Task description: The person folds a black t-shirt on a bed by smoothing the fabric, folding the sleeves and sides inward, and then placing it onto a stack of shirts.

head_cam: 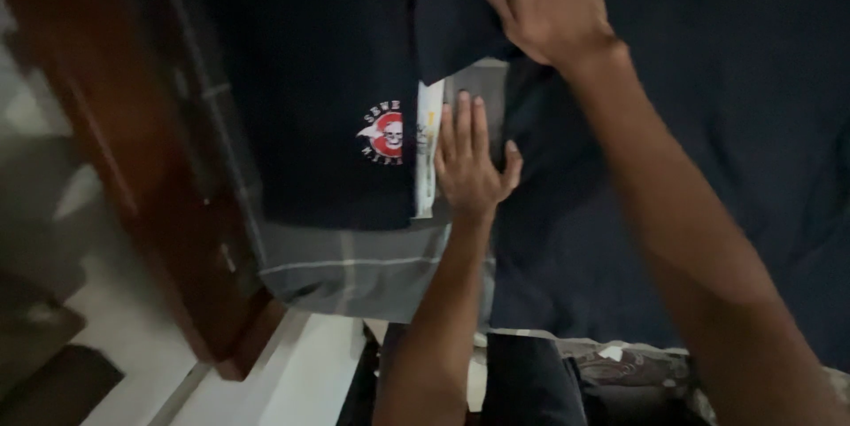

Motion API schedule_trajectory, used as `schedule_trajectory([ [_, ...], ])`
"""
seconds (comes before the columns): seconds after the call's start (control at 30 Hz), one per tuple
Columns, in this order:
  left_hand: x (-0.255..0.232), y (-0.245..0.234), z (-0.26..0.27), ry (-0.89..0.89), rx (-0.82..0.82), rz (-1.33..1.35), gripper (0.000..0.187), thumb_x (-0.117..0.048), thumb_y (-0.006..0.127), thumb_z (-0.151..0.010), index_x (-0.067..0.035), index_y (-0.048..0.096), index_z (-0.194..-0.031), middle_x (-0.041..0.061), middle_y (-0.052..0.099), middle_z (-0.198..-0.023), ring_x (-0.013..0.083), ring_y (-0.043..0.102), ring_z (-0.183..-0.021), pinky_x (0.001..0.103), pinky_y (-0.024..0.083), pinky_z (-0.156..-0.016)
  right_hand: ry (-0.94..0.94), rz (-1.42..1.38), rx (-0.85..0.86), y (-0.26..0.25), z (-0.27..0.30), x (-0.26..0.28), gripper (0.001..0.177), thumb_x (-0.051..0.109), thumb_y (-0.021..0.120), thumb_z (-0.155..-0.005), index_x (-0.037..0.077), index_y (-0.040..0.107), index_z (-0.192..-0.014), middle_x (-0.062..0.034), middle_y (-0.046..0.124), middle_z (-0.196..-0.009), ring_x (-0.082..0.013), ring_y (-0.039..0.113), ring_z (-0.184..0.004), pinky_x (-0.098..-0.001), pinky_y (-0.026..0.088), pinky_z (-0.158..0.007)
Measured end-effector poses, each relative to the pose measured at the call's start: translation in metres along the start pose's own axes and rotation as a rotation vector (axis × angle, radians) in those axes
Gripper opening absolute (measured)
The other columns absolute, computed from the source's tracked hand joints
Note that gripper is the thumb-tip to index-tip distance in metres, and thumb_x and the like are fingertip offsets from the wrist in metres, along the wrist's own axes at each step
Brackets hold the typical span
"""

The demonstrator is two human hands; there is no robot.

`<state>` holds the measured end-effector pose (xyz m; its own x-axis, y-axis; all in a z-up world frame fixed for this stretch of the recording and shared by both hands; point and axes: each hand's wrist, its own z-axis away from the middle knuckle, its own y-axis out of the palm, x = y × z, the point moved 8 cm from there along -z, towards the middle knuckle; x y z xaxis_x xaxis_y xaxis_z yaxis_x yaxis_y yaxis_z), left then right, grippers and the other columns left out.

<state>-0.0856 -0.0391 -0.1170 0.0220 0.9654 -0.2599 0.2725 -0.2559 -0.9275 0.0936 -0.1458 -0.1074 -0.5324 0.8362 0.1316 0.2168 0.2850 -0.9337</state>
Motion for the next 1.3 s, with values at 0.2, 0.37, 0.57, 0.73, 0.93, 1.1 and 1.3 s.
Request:
schedule_trajectory([
  [0.2, 0.002, -0.008, -0.004, 0.011, -0.022, 0.034, 0.061, -0.046, 0.044, -0.102, -0.007, 0.059, -0.146, 0.011, 0.057, -0.153, 0.0311, 0.052, -0.144, 0.044, 0.034, -0.121, 0.378, -0.029, 0.014, -0.02, 0.019, -0.007, 0.056, 0.042, 0.042, -0.123, -0.006, 0.049, -0.151, -0.0255, 0.053, -0.154, -0.0424, 0.042, -0.148, -0.0663, 0.014, -0.119],
  [0.37, 0.001, -0.012, -0.004, 0.007, -0.033, 0.071, 0.06, -0.045, 0.045, -0.103, -0.006, 0.058, -0.147, 0.011, 0.057, -0.153, 0.032, 0.052, -0.144, 0.045, 0.035, -0.122, 0.26, -0.152, 0.129, -0.029, 0.008, 0.042, 0.069, 0.049, 0.035, -0.119, -0.008, 0.041, -0.158, -0.0264, 0.041, -0.165, -0.0414, 0.026, -0.153, -0.0674, 0.001, -0.118],
  [0.57, 0.001, -0.004, -0.002, 0.001, 0.008, 0.134, 0.062, -0.045, 0.049, -0.101, -0.005, 0.056, -0.148, 0.012, 0.054, -0.154, 0.0354, 0.051, -0.145, 0.044, 0.036, -0.122, 0.328, -0.457, 0.306, -0.027, 0.053, 0.041, 0.06, 0.045, 0.026, -0.117, 0.008, 0.04, -0.162, -0.0066, 0.036, -0.171, -0.0258, 0.025, -0.163, -0.0665, 0.002, -0.13],
  [0.73, 0.0, -0.004, -0.004, -0.004, 0.05, 0.119, 0.064, -0.039, 0.054, -0.092, -0.005, 0.057, -0.147, 0.013, 0.054, -0.155, 0.0353, 0.05, -0.145, 0.045, 0.035, -0.119, 0.438, -0.107, 0.26, -0.046, 0.122, -0.002, 0.07, 0.051, 0.033, -0.119, 0.0, 0.038, -0.166, -0.0163, 0.03, -0.173, -0.0344, 0.022, -0.16, -0.0679, 0.002, -0.122],
  [0.93, -0.004, -0.006, 0.003, 0.065, -0.047, 0.123, 0.062, -0.036, 0.055, -0.096, -0.005, 0.055, -0.15, 0.011, 0.049, -0.159, 0.0325, 0.044, -0.151, 0.045, 0.033, -0.126, 0.594, -0.075, 0.332, -0.082, 0.182, -0.05, 0.068, 0.053, 0.031, -0.119, 0.007, 0.03, -0.169, -0.0136, 0.026, -0.174, -0.0359, 0.019, -0.16, -0.0642, 0.003, -0.125],
  [1.1, -0.006, -0.001, 0.005, 0.069, 0.026, -0.004, 0.066, -0.038, 0.055, -0.095, -0.006, 0.05, -0.153, 0.012, 0.045, -0.16, 0.0329, 0.04, -0.151, 0.044, 0.028, -0.122, 0.856, -0.028, 0.319, -0.113, 0.241, -0.092, 0.069, 0.052, 0.029, -0.118, 0.007, 0.026, -0.169, -0.0133, 0.021, -0.175, -0.0349, 0.015, -0.162, -0.0629, 0.001, -0.126],
  [1.3, -0.019, -0.014, 0.005, 0.087, 0.027, -0.046, 0.064, -0.035, 0.059, -0.097, -0.003, 0.051, -0.152, 0.012, 0.046, -0.16, 0.0339, 0.037, -0.152, 0.046, 0.029, -0.121, 0.827, 0.013, 0.135, -0.091, 0.307, -0.117, 0.064, 0.045, 0.035, -0.123, 0.005, 0.029, -0.172, -0.018, 0.025, -0.177, -0.0352, 0.015, -0.165, -0.0631, 0.002, -0.132],
])
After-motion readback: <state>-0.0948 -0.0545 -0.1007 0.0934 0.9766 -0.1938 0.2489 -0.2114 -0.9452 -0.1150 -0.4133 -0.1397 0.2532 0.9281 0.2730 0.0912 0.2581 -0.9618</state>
